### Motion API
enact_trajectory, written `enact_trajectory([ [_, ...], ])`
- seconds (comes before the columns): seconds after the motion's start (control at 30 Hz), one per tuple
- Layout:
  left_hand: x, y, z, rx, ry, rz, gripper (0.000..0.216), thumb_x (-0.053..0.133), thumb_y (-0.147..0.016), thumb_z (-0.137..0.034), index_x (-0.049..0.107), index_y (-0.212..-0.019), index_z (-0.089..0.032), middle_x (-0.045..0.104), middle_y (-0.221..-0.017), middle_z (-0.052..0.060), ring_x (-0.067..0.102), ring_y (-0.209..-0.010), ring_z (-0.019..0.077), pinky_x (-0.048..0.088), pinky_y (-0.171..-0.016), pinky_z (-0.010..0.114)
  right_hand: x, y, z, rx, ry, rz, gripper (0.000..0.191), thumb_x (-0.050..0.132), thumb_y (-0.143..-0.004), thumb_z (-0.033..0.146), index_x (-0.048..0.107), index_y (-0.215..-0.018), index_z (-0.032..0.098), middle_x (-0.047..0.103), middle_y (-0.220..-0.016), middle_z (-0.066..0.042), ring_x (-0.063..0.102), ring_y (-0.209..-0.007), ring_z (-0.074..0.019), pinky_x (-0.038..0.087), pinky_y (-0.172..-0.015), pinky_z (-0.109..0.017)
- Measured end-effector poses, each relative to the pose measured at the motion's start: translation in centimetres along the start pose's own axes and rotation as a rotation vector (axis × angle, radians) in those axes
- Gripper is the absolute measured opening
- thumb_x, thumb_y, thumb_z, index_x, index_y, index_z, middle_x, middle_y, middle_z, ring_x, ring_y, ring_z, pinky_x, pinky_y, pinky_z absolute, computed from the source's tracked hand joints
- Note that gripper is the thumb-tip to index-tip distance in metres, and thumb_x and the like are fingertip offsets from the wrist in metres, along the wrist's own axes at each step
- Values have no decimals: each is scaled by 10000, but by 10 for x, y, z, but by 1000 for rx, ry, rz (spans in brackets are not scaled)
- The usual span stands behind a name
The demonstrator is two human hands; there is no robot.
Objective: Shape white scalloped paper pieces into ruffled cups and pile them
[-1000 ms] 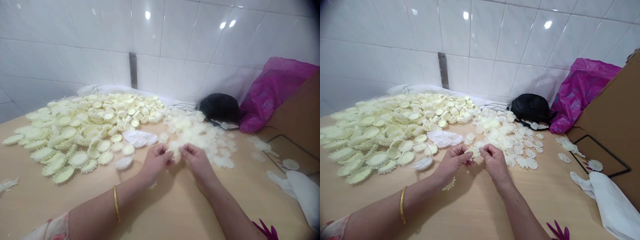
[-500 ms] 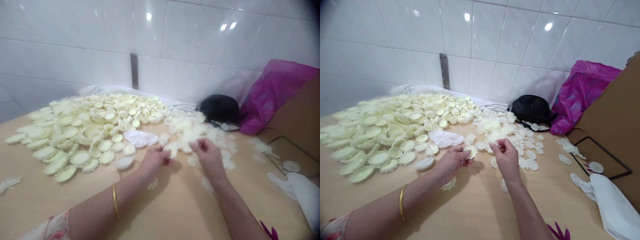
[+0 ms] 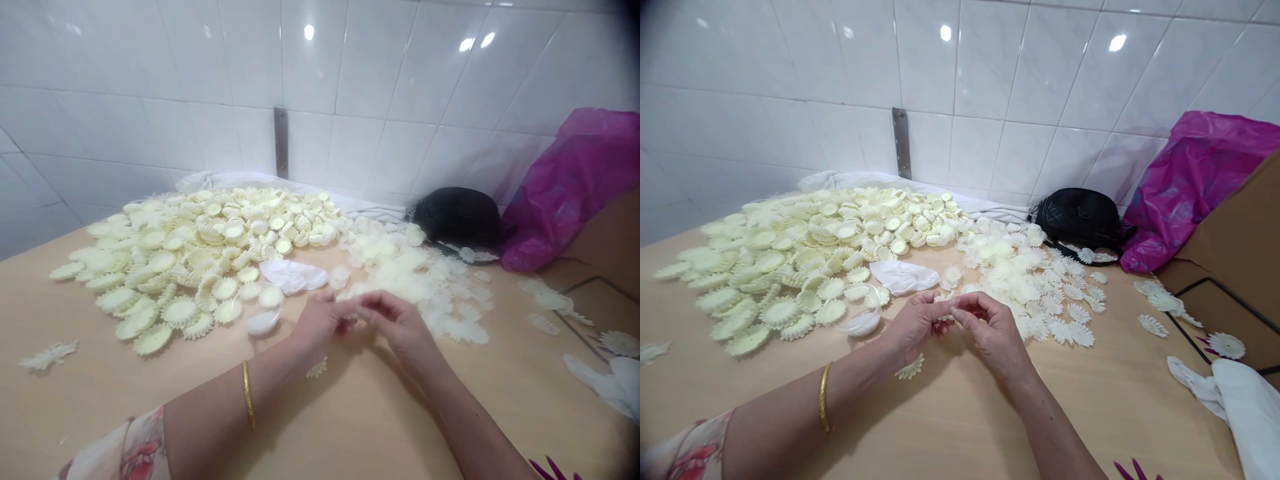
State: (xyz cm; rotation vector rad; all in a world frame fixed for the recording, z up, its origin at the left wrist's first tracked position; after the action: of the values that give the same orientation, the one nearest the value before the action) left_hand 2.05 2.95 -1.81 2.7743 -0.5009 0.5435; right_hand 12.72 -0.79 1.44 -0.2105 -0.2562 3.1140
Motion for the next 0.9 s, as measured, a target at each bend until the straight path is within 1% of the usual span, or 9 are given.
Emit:
enact_trajectory([
  [0.1, 1, 1, 4, -47, 10, 27, 333, 720, -596, -377, 513, -650, -120, 465, -530, -29, 406, -443, 43, 289, -445, 188, 5, 0, 1, 10, -51, 53, 161, 599, -749, 339, 611, -743, 179, 653, -672, -27, 605, -684, -183, 460, -729, -345],
  [0.27, 6, 2, 4, -37, 15, 144, 387, 612, -683, -494, 532, -679, -116, 508, -573, 1, 454, -452, 60, 339, -457, 199, 3, 1, -3, 62, -135, 40, 167, 654, -702, 324, 570, -661, 186, 604, -583, 20, 572, -586, -146, 439, -640, -294],
  [0.33, 9, 3, 3, -58, 20, 169, 338, 649, -676, -430, 528, -682, -115, 530, -575, 11, 495, -473, 72, 363, -477, 197, -2, 0, -7, 70, -169, -1, 169, 655, -703, 321, 572, -647, 185, 586, -573, 28, 548, -569, -130, 422, -621, -277],
  [0.4, 10, 3, 2, -87, 49, 166, 260, 689, -662, -310, 518, -675, -114, 553, -575, 21, 531, -502, 87, 395, -507, 200, -7, -3, -12, 83, -204, -63, 170, 665, -692, 319, 578, -637, 184, 568, -569, 34, 520, -561, -116, 404, -604, -260],
  [0.5, 11, 3, 0, -106, 122, 151, 152, 646, -691, -176, 510, -665, -114, 589, -595, 51, 562, -536, 104, 429, -545, 215, -14, -6, -22, 135, -327, -179, 198, 720, -619, 314, 568, -618, 188, 540, -576, 44, 491, -571, -106, 384, -602, -245],
  [0.57, 10, 1, -1, -95, 135, 135, 115, 618, -699, -136, 511, -663, -114, 604, -609, 64, 571, -545, 110, 435, -553, 220, -15, -7, -27, 172, -423, -209, 233, 748, -571, 316, 557, -608, 189, 524, -584, 46, 495, -593, -114, 388, -625, -252],
  [0.63, 7, 0, -1, -67, 102, 102, 128, 632, -683, -144, 510, -654, -119, 600, -597, 55, 569, -536, 111, 435, -553, 225, -14, -8, -29, 180, -439, -187, 243, 752, -565, 332, 563, -608, 185, 519, -600, 39, 492, -609, -118, 391, -642, -257],
  [0.8, 0, 2, -6, 103, -115, 10, 188, 665, -654, -253, 525, -627, -130, 553, -559, 1, 524, -505, 92, 421, -541, 228, -7, -5, -19, 89, -222, -78, 281, 609, -723, 456, 603, -728, 175, 575, -688, -8, 508, -679, -140, 400, -676, -270],
  [0.9, 3, 6, -11, 190, -202, 8, 193, 652, -655, -250, 511, -597, -132, 522, -531, -16, 481, -498, 77, 401, -521, 213, -1, -2, -13, 102, -183, -1, 272, 672, -671, 425, 578, -758, 186, 594, -671, -2, 543, -669, -156, 412, -654, -275],
])
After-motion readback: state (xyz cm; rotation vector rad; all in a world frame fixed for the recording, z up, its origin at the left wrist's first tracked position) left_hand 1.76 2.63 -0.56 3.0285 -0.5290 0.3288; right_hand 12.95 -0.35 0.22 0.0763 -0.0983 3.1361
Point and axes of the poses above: each hand's wrist, its own y-axis away from the middle knuckle, its own x-axis out of the palm, z = x × y, the point moved 5 cm from there along -y, towards the middle knuckle
